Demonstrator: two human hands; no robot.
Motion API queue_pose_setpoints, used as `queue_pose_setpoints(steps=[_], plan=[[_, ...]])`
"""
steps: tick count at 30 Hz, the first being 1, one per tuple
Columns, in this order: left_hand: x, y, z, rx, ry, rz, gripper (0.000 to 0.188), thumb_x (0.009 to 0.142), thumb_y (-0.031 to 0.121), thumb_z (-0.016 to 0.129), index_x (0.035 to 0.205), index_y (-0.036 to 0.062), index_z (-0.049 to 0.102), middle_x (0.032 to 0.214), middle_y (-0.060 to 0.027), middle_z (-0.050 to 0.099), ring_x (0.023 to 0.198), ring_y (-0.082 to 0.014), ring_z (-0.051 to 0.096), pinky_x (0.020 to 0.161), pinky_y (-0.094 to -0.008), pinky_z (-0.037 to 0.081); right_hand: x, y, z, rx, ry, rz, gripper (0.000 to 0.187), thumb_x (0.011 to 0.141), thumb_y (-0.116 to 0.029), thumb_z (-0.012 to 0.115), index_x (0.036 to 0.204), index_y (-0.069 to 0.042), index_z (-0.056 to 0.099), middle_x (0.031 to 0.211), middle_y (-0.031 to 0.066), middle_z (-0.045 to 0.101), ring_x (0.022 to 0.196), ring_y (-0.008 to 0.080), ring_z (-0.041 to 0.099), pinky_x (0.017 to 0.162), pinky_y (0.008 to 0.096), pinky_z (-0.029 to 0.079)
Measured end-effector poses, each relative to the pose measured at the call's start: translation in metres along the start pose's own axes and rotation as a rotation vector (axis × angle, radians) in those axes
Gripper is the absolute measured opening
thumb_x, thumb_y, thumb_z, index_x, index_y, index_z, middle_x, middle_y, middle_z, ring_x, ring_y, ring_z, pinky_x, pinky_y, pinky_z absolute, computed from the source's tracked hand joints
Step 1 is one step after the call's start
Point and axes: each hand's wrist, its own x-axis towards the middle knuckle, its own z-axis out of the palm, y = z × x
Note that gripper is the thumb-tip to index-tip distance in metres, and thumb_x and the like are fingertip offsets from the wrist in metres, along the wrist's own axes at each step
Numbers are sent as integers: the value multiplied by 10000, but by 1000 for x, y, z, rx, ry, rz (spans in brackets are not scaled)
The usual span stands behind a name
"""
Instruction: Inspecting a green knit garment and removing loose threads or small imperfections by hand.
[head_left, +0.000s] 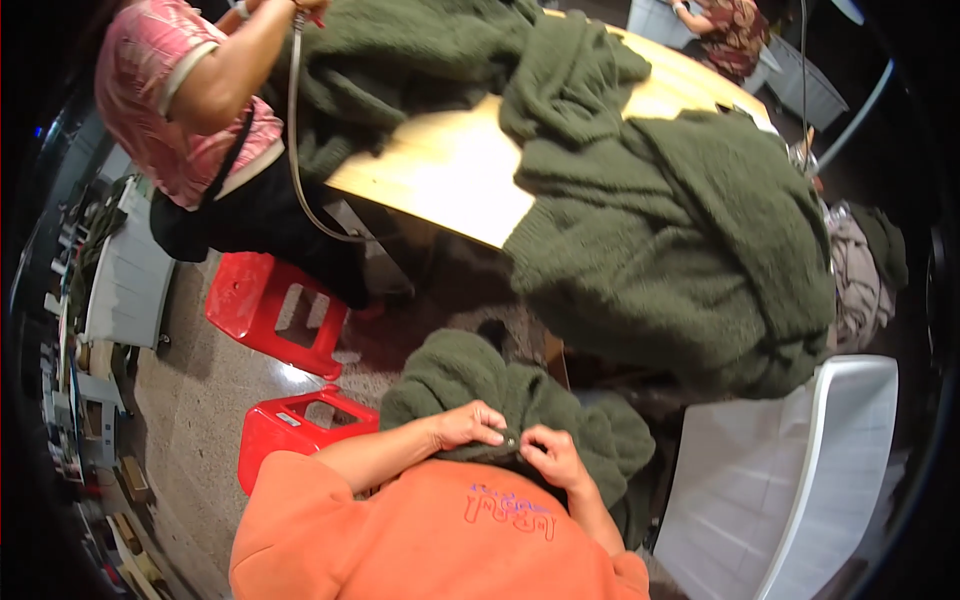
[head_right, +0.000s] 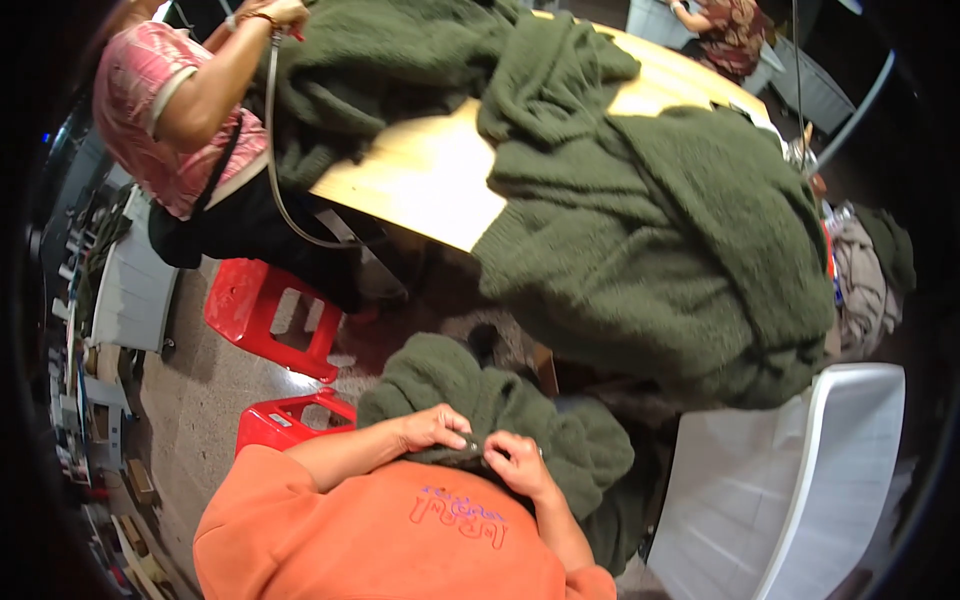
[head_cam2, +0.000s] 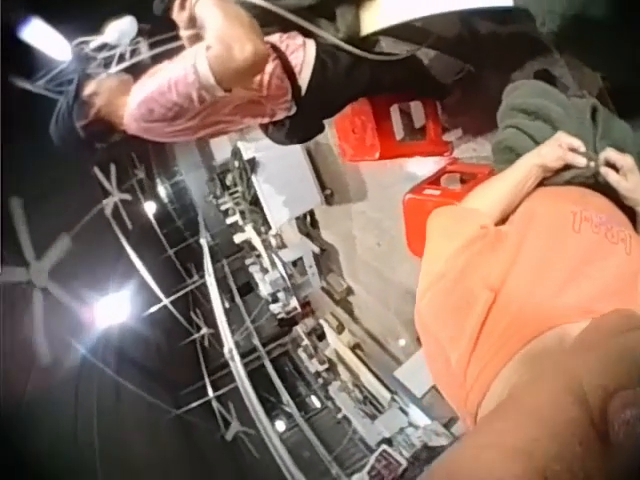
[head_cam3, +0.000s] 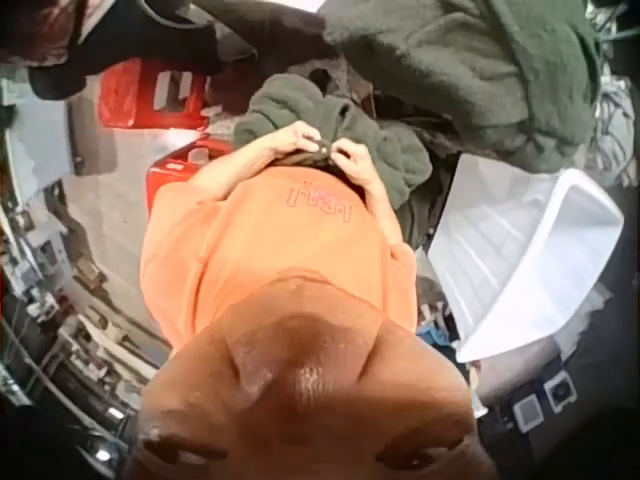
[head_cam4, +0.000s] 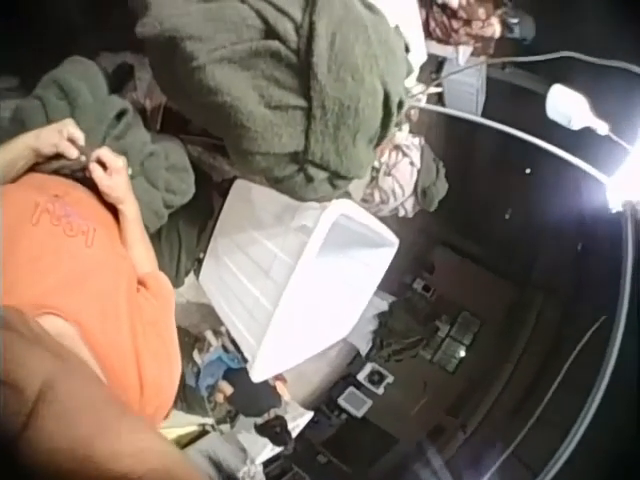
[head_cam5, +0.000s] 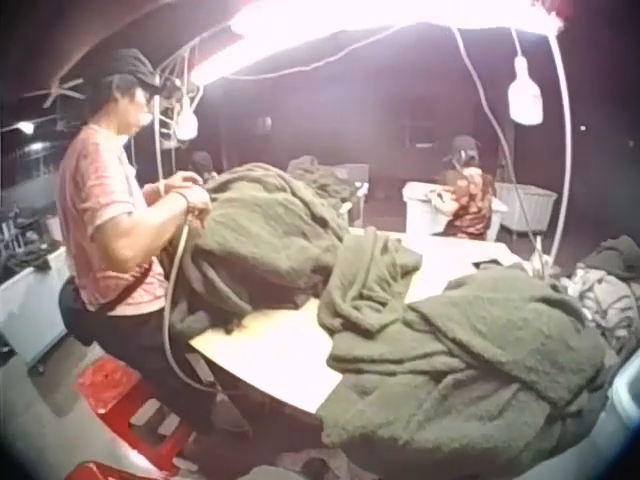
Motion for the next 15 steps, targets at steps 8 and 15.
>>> queue_pose_setpoints(steps=[8,15], plan=[[13,5,8,381,13,26,74,722,47,604,789,16,615,675,28,576,623,-29,476,576,-191,397,-2,21,3,8,95,97,135,670,-64,645,773,-21,569,651,26,561,611,80,519,557,229,426],[11,1,14,406,18,-6,79,770,98,570,735,28,580,640,33,536,596,-34,444,547,-199,372,-2,15,1,-31,5,-29,145,691,-70,631,808,-13,568,682,47,571,627,107,534,574,240,428]])
